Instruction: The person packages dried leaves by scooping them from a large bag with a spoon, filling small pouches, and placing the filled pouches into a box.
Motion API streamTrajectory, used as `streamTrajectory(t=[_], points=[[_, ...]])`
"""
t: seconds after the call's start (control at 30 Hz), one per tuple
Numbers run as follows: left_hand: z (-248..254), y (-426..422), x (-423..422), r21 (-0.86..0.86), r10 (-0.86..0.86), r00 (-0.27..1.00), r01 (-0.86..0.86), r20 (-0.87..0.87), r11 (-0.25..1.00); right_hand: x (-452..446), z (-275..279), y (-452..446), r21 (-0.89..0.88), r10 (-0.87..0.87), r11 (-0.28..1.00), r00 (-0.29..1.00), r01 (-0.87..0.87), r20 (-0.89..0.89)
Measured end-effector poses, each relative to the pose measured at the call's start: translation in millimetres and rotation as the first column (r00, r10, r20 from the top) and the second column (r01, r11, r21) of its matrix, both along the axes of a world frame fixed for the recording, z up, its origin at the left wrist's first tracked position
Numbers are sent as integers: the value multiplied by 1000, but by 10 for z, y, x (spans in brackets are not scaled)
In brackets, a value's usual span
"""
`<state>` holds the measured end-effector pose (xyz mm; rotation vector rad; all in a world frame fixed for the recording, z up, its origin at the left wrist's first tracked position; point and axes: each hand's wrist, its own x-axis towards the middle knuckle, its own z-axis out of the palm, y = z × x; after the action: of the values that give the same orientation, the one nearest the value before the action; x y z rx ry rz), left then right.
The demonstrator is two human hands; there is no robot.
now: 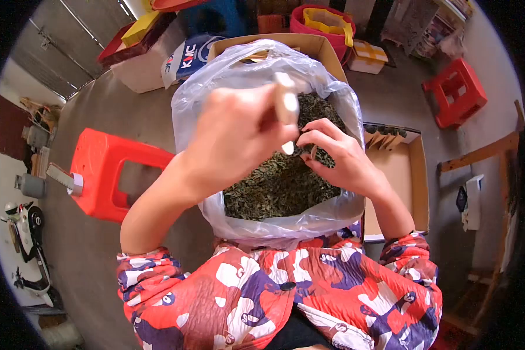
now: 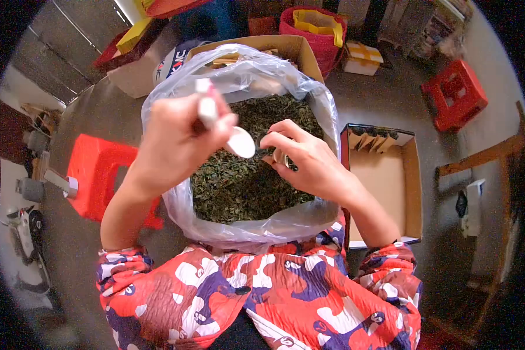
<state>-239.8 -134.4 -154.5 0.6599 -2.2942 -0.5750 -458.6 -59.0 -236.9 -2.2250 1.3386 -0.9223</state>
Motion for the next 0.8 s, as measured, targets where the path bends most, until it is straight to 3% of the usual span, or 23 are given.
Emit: streamTrajectory(t=[0.03, 0.1, 0.17, 0.27, 0.37, 0.53, 0.8], points=[[17, 15, 93, -9, 49, 998, -49, 32, 999, -9, -47, -6, -11, -6, 1000, 1000, 6, -3], [-50, 88, 227, 240, 45, 995, -66, 92, 969, -37, -86, -9, -3, -29, 1000, 1000, 29, -3], [-217, 112, 325, 202, -18, 967, -35, 254, 979, -69, -67, -28, 6, -17, 1000, 1000, 17, -25], [-504, 146, 280, 312, -56, 960, -34, 275, 950, -55, -44, -32, 2, -29, 1000, 999, 29, -38], [-882, 91, 143, 471, -72, 974, -38, 214, 881, -4, -31, -32, 78, -68, 995, 995, 62, 79], [-829, 2, 155, 585, 4, 983, -112, 183, 803, -100, -41, -4, 32, -13, 999, 1000, 14, -20], [-611, 130, 578, 743, 212, 973, -73, -94, 665, -88, -56, -13, 49, -38, 998, 999, 38, 7]])
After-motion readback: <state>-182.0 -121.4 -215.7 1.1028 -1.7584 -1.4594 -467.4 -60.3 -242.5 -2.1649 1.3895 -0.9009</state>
